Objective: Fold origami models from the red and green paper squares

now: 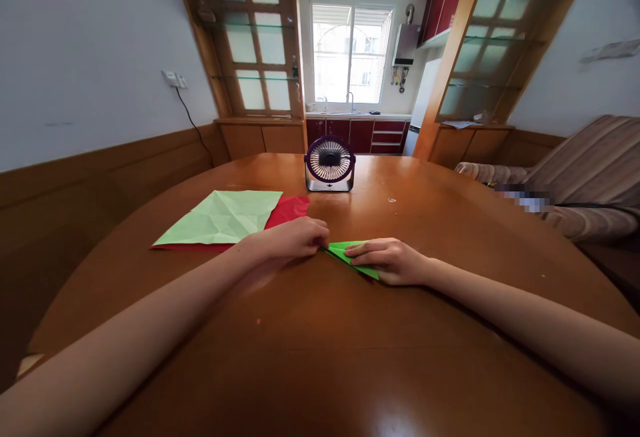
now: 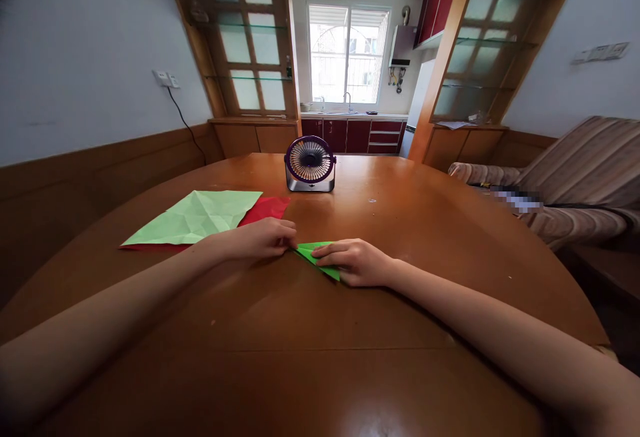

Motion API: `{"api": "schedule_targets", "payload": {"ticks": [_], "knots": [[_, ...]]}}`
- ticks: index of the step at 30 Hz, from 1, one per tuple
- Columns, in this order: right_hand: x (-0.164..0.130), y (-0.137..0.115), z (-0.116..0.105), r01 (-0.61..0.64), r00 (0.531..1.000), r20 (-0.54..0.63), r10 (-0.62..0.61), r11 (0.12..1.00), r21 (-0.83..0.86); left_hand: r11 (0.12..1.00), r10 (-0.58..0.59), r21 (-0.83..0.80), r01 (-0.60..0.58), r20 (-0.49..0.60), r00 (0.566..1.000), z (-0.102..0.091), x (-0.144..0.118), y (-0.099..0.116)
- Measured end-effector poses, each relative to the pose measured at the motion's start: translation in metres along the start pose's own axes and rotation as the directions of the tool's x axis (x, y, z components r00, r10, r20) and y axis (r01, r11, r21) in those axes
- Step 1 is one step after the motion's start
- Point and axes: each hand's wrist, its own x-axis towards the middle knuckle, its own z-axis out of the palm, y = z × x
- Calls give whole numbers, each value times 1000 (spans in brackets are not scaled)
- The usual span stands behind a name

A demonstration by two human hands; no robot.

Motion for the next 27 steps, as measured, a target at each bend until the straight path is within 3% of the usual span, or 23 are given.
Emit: {"api": "schedule_targets", "payload": {"ticks": [8, 27], "knots": [[1, 2, 0, 133, 991, -10, -133, 991, -2, 999, 33, -19, -33, -16, 999, -2, -1, 0], [4, 1, -1, 100, 993, 53, -102, 994, 37, 993, 44, 111, -43, 0, 999, 2, -3, 2]]}}
